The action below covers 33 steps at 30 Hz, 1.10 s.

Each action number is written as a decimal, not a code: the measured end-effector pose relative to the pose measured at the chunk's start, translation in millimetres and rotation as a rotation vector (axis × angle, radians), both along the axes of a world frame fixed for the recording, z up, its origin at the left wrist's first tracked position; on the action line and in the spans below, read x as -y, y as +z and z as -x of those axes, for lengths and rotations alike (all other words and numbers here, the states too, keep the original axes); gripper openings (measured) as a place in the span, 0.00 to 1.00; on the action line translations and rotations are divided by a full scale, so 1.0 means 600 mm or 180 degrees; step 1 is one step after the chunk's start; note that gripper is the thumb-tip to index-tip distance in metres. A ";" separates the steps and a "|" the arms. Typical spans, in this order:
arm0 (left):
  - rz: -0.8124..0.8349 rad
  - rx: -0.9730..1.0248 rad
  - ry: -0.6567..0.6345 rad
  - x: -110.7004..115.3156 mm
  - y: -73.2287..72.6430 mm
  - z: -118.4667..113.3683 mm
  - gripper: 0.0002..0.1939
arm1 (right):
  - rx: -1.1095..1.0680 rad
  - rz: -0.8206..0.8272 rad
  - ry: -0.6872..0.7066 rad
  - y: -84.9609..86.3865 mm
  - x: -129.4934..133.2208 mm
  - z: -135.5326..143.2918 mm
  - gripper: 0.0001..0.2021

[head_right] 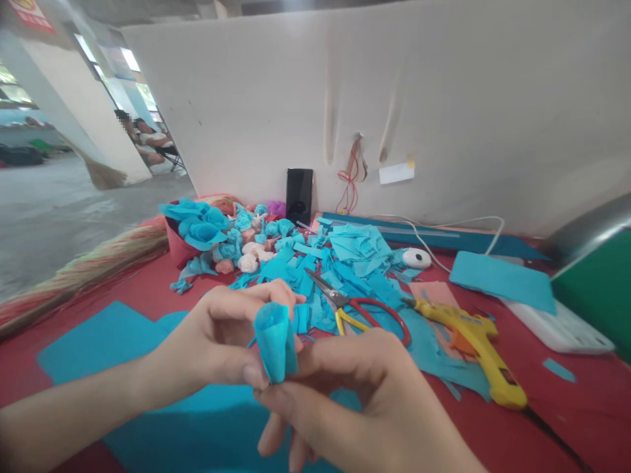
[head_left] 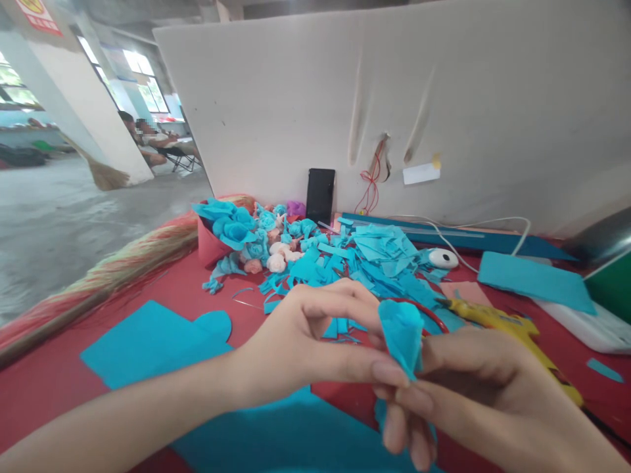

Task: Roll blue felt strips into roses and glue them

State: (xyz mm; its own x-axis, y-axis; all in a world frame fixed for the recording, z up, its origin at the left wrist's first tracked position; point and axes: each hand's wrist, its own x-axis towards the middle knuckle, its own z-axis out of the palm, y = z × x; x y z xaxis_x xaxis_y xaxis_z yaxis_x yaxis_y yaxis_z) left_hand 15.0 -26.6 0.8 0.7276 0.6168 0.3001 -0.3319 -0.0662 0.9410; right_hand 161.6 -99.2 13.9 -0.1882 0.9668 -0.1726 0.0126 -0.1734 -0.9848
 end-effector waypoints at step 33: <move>-0.2006 -0.0609 0.0210 -0.003 0.032 0.019 0.09 | 0.1290 -0.1277 0.0804 0.000 -0.022 -0.025 0.14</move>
State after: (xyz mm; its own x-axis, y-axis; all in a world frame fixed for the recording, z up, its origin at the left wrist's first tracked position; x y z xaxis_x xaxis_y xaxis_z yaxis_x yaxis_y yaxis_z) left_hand 3.9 -24.7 19.8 0.7706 0.4107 0.4873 -0.1391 -0.6379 0.7575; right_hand 176.3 -85.8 13.7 -0.4152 0.9054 0.0892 0.3912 0.2662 -0.8810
